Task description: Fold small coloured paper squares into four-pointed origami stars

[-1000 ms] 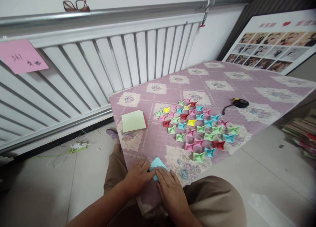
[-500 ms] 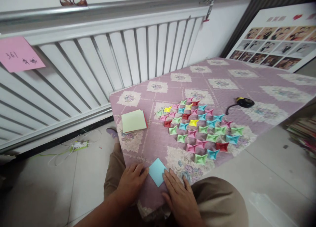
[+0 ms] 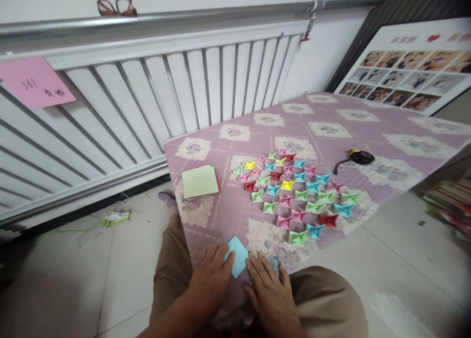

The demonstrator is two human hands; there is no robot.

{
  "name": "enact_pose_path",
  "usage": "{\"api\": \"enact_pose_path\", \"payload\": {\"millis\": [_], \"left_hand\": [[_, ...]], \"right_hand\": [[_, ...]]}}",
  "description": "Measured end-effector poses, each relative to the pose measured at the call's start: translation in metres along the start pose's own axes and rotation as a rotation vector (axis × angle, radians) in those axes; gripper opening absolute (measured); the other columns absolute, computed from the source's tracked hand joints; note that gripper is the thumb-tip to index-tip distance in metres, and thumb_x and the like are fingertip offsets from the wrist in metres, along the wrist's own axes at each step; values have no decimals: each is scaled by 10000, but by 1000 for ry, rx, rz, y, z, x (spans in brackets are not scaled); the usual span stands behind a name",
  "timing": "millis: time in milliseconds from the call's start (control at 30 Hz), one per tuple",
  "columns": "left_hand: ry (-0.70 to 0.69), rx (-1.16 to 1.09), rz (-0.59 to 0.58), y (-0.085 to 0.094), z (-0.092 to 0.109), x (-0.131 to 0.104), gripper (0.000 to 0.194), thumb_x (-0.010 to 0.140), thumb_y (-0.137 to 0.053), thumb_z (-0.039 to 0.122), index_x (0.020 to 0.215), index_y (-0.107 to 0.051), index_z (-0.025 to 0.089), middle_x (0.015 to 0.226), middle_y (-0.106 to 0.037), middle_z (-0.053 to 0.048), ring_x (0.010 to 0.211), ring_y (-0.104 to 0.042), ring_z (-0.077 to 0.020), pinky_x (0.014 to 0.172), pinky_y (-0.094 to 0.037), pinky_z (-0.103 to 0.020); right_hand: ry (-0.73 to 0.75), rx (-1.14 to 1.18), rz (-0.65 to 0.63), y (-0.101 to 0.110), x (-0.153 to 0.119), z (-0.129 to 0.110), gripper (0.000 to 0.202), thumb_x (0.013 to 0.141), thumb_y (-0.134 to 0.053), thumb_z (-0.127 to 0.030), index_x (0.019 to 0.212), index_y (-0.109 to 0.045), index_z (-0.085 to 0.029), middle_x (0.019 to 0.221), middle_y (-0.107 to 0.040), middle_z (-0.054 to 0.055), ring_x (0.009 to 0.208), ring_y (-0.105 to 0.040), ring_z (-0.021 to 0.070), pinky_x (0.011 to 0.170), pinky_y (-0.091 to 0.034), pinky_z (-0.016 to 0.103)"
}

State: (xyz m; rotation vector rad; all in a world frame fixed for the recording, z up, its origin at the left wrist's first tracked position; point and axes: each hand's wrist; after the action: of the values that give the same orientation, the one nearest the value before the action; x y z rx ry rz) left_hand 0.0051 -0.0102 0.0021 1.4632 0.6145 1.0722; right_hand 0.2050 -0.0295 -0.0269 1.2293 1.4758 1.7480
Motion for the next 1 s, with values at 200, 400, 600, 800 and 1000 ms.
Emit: {"api": "enact_pose_path", "payload": {"millis": [200, 400, 600, 800, 1000], "left_hand": [[0, -85, -56, -25, 14, -15, 485, 857, -537, 464, 1274, -489, 221, 1258, -546, -68, 1131, -470, -270, 953, -396, -426], [33, -125, -104, -21, 11, -20, 523, 824, -574, 464, 1309, -453, 311, 1324, -484, -55, 1191, -417, -273, 1014, -333, -469], [37, -156, -70, -19, 12, -17, 534, 803, -603, 451, 1308, -457, 358, 1321, -471, -50, 1207, -387, -288, 1015, -313, -489], [37, -156, -106, -12, 10, -15, 517, 819, -580, 436, 1315, -448, 368, 1330, -457, -40, 1203, -388, -275, 1022, -306, -482], [28, -158, -148, -6, 9, -14, 489, 851, -533, 416, 1326, -434, 358, 1346, -444, -45, 1224, -377, -270, 1027, -303, -485]], "right_hand": [[-5, 77, 28, 4, 4, 5, 346, 862, -499, -265, 1204, -548, -272, 1239, -615, 45, 1125, -537, 273, 925, -358, 487], [-177, 339, 15, 7, 43, 15, 240, 875, -491, -244, 1089, -598, -221, 1041, -666, 76, 957, -599, 230, 831, -445, 401], [-280, 322, -12, 0, 73, 5, 241, 806, -572, -255, 1043, -615, -251, 1250, -567, 91, 1207, -452, 318, 932, -349, 553], [-368, 387, -6, -6, 73, -3, 121, 773, -591, -248, 887, -628, -264, 1269, -562, 67, 1214, -445, 314, 950, -292, 571], [-444, 414, 13, -10, 78, -3, 33, 732, -602, -258, 749, -631, -257, 1218, -602, 48, 1173, -480, 307, 945, -268, 539]]}}
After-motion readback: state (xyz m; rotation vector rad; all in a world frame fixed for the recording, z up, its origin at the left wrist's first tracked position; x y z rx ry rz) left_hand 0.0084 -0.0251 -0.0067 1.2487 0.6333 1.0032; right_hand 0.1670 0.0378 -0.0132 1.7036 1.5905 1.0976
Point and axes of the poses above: each hand's wrist, its own x-axis towards the middle knuckle, its own y-axis out of the back of the hand, z = x × y
